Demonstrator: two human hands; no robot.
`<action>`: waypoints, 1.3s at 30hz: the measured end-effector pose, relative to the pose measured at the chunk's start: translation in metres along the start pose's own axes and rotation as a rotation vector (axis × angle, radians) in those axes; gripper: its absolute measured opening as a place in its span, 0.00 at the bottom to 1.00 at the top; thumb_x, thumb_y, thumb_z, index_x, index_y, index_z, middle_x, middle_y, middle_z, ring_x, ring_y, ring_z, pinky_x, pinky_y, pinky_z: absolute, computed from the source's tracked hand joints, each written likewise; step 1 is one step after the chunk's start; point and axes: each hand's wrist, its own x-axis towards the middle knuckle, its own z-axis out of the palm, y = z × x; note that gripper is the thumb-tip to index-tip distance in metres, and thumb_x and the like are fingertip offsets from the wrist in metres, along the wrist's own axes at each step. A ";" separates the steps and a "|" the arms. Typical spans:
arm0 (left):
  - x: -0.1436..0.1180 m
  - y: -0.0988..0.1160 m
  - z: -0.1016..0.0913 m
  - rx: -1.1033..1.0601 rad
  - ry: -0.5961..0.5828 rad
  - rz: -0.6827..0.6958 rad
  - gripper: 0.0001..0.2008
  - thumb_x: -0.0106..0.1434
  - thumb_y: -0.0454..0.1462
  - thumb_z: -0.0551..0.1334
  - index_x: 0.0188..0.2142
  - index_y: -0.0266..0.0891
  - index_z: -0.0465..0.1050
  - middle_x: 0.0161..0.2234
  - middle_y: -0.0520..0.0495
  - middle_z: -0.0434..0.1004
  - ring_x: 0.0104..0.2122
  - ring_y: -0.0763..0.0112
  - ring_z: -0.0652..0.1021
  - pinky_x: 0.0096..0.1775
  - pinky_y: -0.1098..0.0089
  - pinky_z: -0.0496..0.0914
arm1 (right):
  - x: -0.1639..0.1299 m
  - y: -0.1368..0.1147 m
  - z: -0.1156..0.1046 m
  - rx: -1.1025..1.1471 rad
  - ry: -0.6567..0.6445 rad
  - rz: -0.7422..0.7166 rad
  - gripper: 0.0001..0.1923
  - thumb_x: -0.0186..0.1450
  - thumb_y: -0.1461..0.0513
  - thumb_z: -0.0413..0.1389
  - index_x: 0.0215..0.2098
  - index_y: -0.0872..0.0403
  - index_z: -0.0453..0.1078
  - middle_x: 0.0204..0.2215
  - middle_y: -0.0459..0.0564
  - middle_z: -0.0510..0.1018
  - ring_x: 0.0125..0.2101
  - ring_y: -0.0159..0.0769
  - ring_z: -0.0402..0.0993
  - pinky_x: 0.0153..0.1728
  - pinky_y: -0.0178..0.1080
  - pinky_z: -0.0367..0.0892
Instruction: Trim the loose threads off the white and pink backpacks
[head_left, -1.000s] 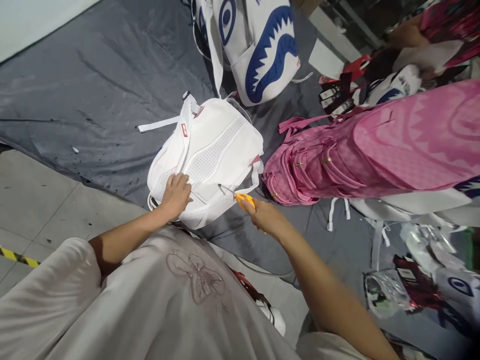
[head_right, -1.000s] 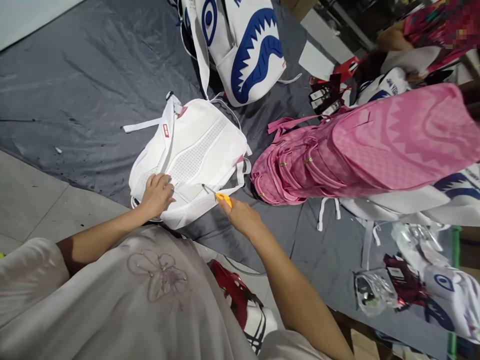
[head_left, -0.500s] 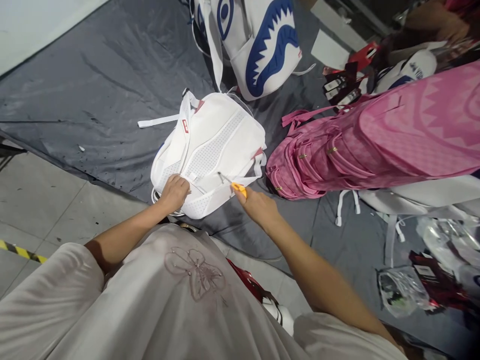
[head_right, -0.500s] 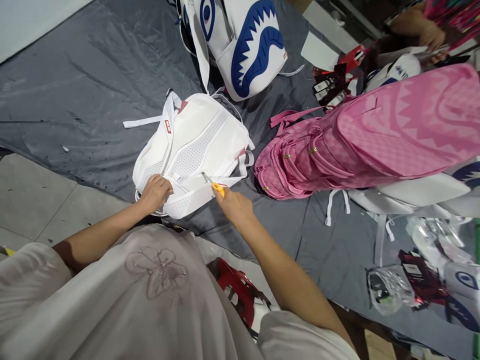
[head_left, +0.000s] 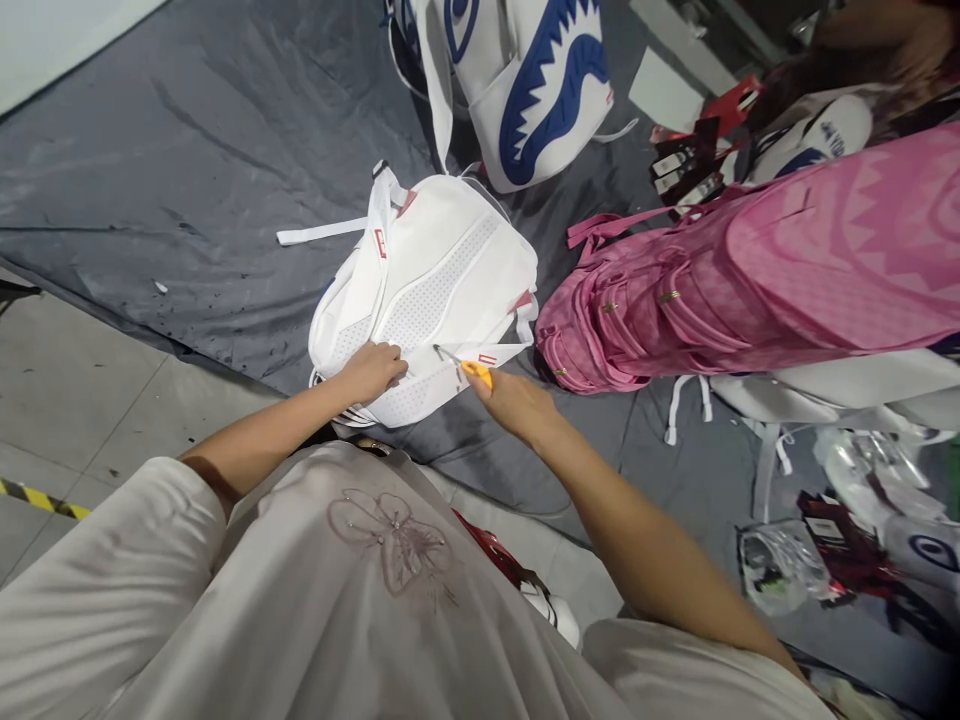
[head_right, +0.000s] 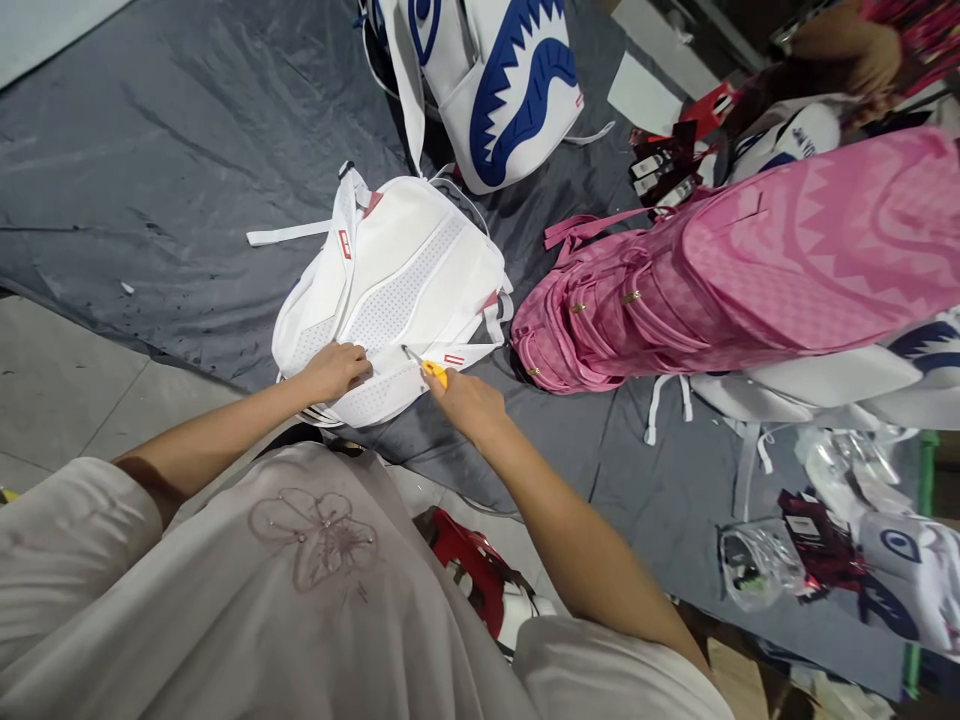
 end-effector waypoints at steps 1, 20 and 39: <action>0.005 -0.001 0.001 -0.008 -0.023 0.012 0.07 0.66 0.36 0.59 0.36 0.42 0.77 0.38 0.44 0.76 0.38 0.61 0.75 0.37 0.63 0.63 | 0.000 0.000 0.000 -0.003 0.015 0.023 0.33 0.73 0.43 0.35 0.57 0.55 0.68 0.49 0.63 0.79 0.50 0.52 0.77 0.47 0.47 0.69; -0.003 0.005 -0.034 -0.431 0.109 -0.281 0.07 0.70 0.38 0.50 0.38 0.42 0.65 0.31 0.51 0.78 0.31 0.70 0.78 0.34 0.70 0.69 | -0.005 0.006 0.008 0.070 -0.011 0.081 0.34 0.73 0.42 0.34 0.56 0.55 0.69 0.47 0.64 0.79 0.49 0.53 0.76 0.45 0.47 0.68; -0.097 -0.027 -0.075 -0.014 0.495 -0.840 0.16 0.66 0.42 0.57 0.51 0.39 0.71 0.49 0.39 0.79 0.55 0.52 0.75 0.66 0.42 0.51 | -0.005 0.008 0.011 0.044 0.079 0.085 0.30 0.74 0.45 0.37 0.55 0.57 0.67 0.43 0.63 0.80 0.46 0.54 0.78 0.43 0.45 0.69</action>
